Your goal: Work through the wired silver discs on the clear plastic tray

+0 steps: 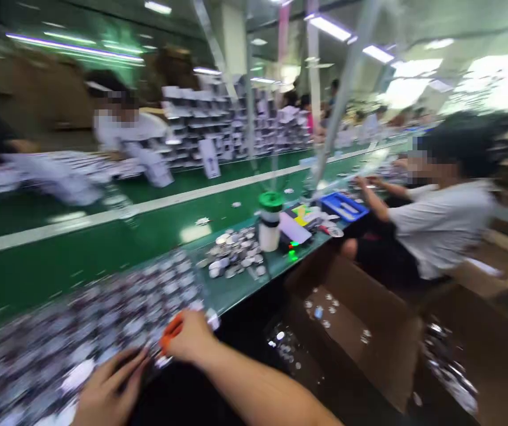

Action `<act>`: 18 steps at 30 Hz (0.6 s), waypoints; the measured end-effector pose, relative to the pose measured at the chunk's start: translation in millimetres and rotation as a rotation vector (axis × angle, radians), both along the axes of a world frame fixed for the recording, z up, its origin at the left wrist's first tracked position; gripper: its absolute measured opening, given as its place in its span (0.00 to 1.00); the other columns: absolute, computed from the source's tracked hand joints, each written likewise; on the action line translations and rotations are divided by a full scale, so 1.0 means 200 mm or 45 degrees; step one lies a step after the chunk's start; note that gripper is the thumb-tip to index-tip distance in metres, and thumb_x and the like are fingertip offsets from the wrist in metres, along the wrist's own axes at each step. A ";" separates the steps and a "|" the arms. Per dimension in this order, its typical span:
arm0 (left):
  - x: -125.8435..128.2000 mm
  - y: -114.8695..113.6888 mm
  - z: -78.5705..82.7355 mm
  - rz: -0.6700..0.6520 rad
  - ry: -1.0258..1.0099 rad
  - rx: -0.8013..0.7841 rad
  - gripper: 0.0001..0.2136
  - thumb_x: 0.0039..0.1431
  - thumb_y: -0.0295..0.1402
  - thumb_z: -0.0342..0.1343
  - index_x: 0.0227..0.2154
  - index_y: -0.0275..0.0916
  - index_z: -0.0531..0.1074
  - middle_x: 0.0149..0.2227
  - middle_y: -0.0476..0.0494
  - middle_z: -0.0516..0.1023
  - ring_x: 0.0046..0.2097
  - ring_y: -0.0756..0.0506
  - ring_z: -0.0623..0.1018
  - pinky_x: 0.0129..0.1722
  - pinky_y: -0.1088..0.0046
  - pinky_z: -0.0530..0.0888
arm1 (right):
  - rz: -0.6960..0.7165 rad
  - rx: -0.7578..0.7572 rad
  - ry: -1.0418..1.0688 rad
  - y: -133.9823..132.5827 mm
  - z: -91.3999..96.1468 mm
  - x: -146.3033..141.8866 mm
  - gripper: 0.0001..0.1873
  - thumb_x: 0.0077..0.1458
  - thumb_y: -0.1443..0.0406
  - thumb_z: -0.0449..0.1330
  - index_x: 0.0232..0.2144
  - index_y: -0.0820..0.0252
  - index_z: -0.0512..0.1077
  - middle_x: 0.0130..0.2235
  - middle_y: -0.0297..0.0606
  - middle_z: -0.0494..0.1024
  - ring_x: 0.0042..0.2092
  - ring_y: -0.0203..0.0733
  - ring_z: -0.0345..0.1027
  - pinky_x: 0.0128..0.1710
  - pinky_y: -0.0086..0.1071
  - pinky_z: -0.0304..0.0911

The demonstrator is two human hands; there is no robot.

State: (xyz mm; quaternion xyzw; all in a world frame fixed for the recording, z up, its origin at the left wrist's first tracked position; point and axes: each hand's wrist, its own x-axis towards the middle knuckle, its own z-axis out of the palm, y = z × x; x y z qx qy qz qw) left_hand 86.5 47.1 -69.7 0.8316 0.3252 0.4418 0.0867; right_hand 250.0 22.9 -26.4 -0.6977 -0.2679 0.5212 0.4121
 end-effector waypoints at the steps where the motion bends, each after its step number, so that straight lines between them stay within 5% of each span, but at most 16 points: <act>1: -0.05 -0.03 0.00 0.018 0.044 -0.009 0.09 0.64 0.39 0.55 0.36 0.41 0.78 0.38 0.41 0.78 0.38 0.43 0.78 0.40 0.62 0.77 | 0.024 0.019 0.021 -0.01 -0.01 -0.01 0.13 0.36 0.78 0.65 0.21 0.58 0.69 0.14 0.23 0.67 0.19 0.36 0.68 0.20 0.26 0.64; 4: -0.10 -0.07 0.02 0.102 0.122 -0.304 0.09 0.61 0.34 0.57 0.41 0.41 0.79 0.42 0.38 0.79 0.44 0.40 0.78 0.46 0.58 0.76 | 0.081 0.099 0.103 -0.01 -0.08 -0.01 0.11 0.42 0.76 0.64 0.27 0.59 0.68 0.18 0.25 0.71 0.21 0.34 0.70 0.24 0.27 0.68; 8: -0.07 -0.07 0.06 0.135 -0.116 -0.717 0.15 0.59 0.34 0.61 0.48 0.42 0.76 0.44 0.39 0.79 0.44 0.42 0.79 0.48 0.59 0.75 | 0.117 0.174 0.196 -0.02 -0.13 -0.01 0.09 0.44 0.73 0.66 0.27 0.60 0.69 0.18 0.28 0.73 0.21 0.37 0.73 0.25 0.29 0.71; 18: -0.09 -0.07 0.22 -0.095 -1.520 -1.494 0.18 0.51 0.33 0.68 0.46 0.39 0.78 0.45 0.42 0.78 0.44 0.48 0.77 0.47 0.74 0.75 | 0.031 0.298 0.250 -0.07 -0.07 0.06 0.12 0.41 0.66 0.71 0.28 0.61 0.71 0.21 0.34 0.76 0.25 0.41 0.76 0.26 0.31 0.75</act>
